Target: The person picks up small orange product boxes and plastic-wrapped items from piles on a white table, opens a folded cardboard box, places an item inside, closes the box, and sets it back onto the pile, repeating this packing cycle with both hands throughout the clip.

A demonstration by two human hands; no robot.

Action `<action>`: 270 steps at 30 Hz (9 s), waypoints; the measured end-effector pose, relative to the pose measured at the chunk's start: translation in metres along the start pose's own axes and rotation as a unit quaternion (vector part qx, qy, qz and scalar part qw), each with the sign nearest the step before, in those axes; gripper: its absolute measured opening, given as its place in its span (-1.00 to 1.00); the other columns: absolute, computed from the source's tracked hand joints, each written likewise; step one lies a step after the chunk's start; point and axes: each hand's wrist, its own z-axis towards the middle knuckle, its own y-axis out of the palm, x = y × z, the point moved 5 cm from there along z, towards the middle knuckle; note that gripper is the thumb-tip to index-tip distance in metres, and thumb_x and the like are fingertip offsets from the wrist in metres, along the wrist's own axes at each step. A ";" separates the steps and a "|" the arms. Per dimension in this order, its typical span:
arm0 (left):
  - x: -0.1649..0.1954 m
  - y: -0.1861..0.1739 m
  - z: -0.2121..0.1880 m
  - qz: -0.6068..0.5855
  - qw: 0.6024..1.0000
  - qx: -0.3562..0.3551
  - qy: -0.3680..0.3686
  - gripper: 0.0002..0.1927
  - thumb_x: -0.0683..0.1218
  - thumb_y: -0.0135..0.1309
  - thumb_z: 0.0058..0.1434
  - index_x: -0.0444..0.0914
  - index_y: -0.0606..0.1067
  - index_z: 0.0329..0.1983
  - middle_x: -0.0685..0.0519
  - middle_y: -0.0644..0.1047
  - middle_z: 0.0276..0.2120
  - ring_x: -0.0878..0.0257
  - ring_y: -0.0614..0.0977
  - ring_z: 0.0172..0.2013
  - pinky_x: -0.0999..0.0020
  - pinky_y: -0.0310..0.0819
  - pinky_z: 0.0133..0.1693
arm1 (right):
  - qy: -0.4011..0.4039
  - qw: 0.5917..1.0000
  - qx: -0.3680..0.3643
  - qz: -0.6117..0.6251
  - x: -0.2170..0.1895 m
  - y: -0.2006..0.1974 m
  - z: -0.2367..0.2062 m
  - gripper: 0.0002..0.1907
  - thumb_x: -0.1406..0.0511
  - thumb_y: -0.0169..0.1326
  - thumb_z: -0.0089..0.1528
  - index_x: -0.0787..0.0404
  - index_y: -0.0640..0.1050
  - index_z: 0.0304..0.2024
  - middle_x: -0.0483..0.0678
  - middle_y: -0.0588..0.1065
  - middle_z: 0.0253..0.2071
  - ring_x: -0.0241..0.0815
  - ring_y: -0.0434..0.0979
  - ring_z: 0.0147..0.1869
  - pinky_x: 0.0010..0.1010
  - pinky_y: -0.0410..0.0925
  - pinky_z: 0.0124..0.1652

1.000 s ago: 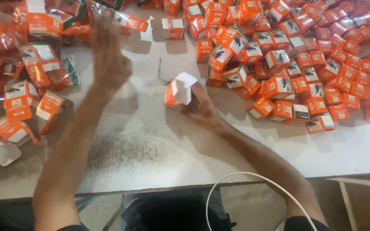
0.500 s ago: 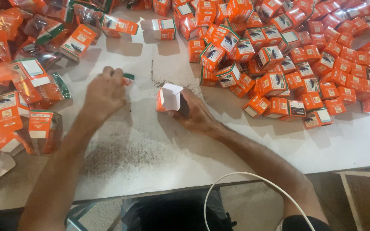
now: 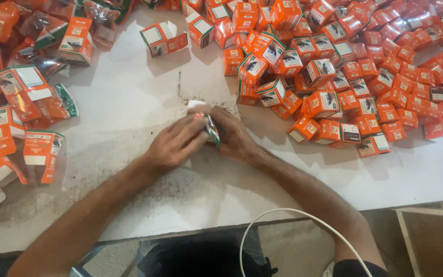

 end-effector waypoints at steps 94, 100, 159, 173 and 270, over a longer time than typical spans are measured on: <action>-0.126 0.011 -0.008 0.080 0.961 0.095 -0.249 -0.41 -0.22 0.30 0.18 -0.23 0.29 0.21 -0.19 0.40 0.12 -0.18 0.52 0.15 0.03 0.56 0.07 | -0.052 0.971 0.173 -0.154 0.004 -0.038 0.019 -0.31 0.06 0.12 0.34 0.30 0.29 0.37 0.11 0.33 0.32 0.01 0.43 0.28 -0.12 0.36 0.20; -0.084 0.038 -0.007 -0.043 0.975 -0.073 -0.204 -0.24 -0.33 0.11 0.07 -0.36 0.20 0.38 -0.35 0.29 0.30 -0.30 0.43 0.23 0.02 0.46 0.17 | 0.125 0.923 0.131 0.339 0.029 0.010 0.020 -0.41 0.18 0.08 0.37 0.26 0.21 0.34 -0.09 0.43 0.01 -0.37 0.47 0.00 -0.47 0.42 -0.07; -0.079 0.041 -0.066 -0.436 0.719 -0.027 -0.541 -0.54 -0.16 -0.01 0.18 -0.33 0.49 0.17 0.00 0.61 -0.16 0.29 0.57 -0.33 0.32 0.53 -0.25 | -0.136 0.950 0.021 -0.281 -0.028 0.025 0.007 -0.31 0.49 0.19 0.19 0.42 0.31 0.37 0.23 0.38 0.22 0.21 0.48 0.16 -0.05 0.38 0.11; -0.045 0.010 -0.025 -0.152 0.948 -0.012 -0.279 -0.67 -0.25 0.17 0.28 -0.32 0.53 0.13 -0.15 0.58 0.12 -0.08 0.56 0.22 0.14 0.49 0.22 | -0.066 0.991 0.054 -0.099 -0.003 0.015 0.010 -0.52 0.43 0.23 0.26 0.31 0.35 0.17 0.20 0.46 0.22 0.30 0.53 0.22 -0.06 0.45 0.12; -0.064 0.039 -0.038 -0.272 0.725 -0.002 -0.632 -0.27 -0.26 0.19 0.25 -0.30 0.10 0.40 -0.20 0.49 0.06 0.09 0.58 -0.30 0.27 0.57 -0.36 | -0.096 0.993 0.003 -0.071 0.002 0.001 0.025 -0.25 0.28 0.43 0.10 0.25 0.38 0.26 0.16 0.49 0.13 0.20 0.47 0.23 -0.10 0.37 0.16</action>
